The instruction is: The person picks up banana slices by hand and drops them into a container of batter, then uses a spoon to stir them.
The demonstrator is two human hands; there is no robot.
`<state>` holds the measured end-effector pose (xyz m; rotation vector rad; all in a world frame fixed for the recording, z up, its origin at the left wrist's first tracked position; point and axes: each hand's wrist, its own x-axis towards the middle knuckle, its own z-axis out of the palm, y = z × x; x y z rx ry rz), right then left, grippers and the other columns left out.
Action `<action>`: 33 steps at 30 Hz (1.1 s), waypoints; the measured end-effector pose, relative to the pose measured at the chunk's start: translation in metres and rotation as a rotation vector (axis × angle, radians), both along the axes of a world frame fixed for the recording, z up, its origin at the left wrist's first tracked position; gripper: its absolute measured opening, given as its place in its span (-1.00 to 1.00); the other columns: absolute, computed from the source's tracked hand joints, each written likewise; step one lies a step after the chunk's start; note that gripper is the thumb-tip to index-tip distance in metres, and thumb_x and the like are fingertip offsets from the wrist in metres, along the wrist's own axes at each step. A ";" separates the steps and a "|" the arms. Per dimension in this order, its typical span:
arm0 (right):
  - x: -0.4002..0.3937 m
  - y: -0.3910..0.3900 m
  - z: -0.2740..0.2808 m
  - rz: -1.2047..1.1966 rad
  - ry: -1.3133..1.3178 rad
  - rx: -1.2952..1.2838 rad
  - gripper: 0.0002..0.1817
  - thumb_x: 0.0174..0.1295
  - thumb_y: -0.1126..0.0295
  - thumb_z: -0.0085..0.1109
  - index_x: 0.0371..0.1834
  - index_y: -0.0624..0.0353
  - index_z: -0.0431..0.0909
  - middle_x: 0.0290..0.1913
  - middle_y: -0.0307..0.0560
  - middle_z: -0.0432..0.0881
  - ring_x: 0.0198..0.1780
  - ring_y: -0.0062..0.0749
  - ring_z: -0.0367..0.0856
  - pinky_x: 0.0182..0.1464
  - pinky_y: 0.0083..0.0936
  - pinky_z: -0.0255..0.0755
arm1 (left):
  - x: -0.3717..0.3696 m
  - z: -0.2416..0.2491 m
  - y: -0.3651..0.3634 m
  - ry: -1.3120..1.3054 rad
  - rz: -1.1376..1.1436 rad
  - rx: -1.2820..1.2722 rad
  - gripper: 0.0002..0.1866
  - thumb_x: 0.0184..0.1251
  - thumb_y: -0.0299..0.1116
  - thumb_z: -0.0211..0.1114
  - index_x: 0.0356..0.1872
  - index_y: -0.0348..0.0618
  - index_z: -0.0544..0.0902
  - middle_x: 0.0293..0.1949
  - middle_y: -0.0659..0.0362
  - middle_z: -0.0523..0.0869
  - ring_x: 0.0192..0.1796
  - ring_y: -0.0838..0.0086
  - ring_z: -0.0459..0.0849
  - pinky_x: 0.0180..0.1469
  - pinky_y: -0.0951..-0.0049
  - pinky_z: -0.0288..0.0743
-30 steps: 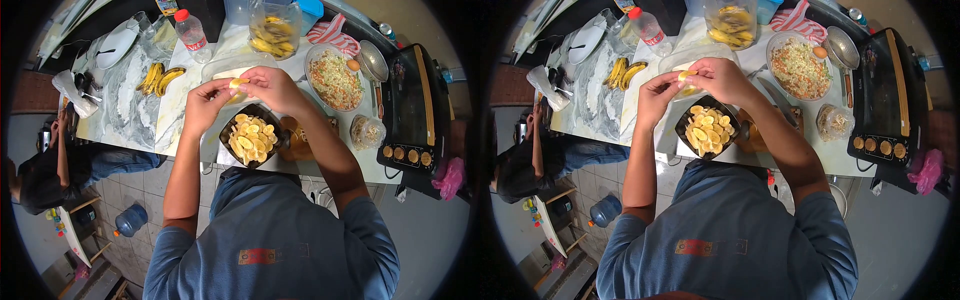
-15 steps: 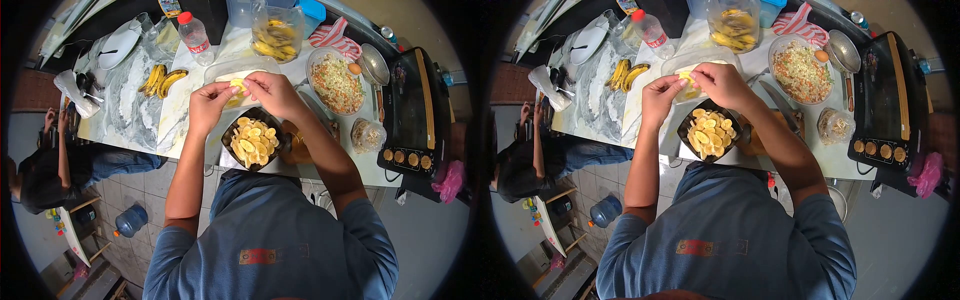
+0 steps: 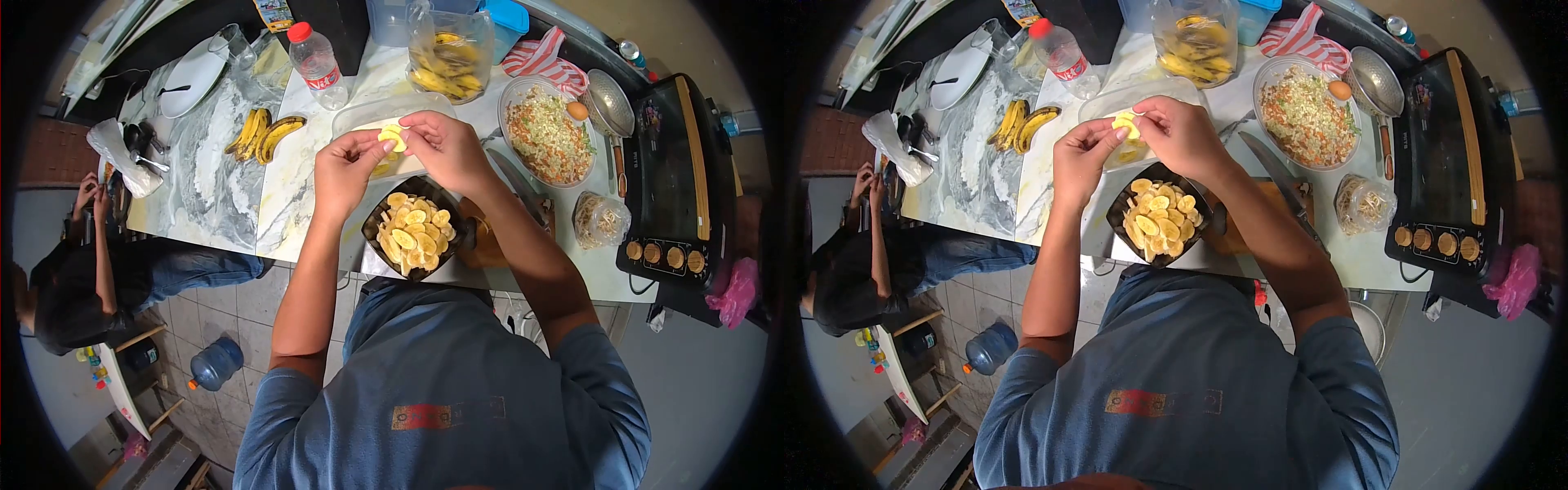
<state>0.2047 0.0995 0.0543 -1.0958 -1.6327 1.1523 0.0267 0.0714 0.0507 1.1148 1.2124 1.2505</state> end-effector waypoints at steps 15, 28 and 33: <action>0.003 -0.003 0.006 -0.050 0.148 -0.276 -0.74 0.33 0.50 0.12 0.01 0.46 0.54 -0.17 0.10 0.73 -0.23 -0.42 0.76 -0.18 -0.59 0.60 | 0.003 -0.001 0.003 0.015 -0.039 0.031 -0.66 0.24 -0.52 0.45 0.03 -0.34 0.62 -0.28 0.19 0.75 -0.25 0.65 0.65 -0.19 0.67 0.49; 0.009 -0.003 0.009 -0.055 0.192 -0.316 -0.73 0.32 0.49 0.14 -0.01 0.49 0.54 -0.18 0.04 0.72 -0.28 -0.48 0.72 -0.22 -0.63 0.56 | 0.008 0.005 0.002 0.038 -0.043 0.044 -0.69 0.23 -0.49 0.45 -0.01 -0.28 0.66 -0.27 0.28 0.71 -0.25 0.69 0.60 -0.16 0.65 0.44; 0.009 -0.003 0.009 0.030 0.195 -0.376 -0.70 0.36 0.41 0.10 0.02 0.43 0.56 -0.28 -0.13 0.66 -0.33 -0.62 0.60 -0.28 -0.66 0.46 | 0.007 0.006 0.002 0.021 -0.073 0.031 -0.69 0.24 -0.50 0.44 0.00 -0.26 0.65 -0.27 0.29 0.69 -0.24 0.69 0.58 -0.14 0.66 0.42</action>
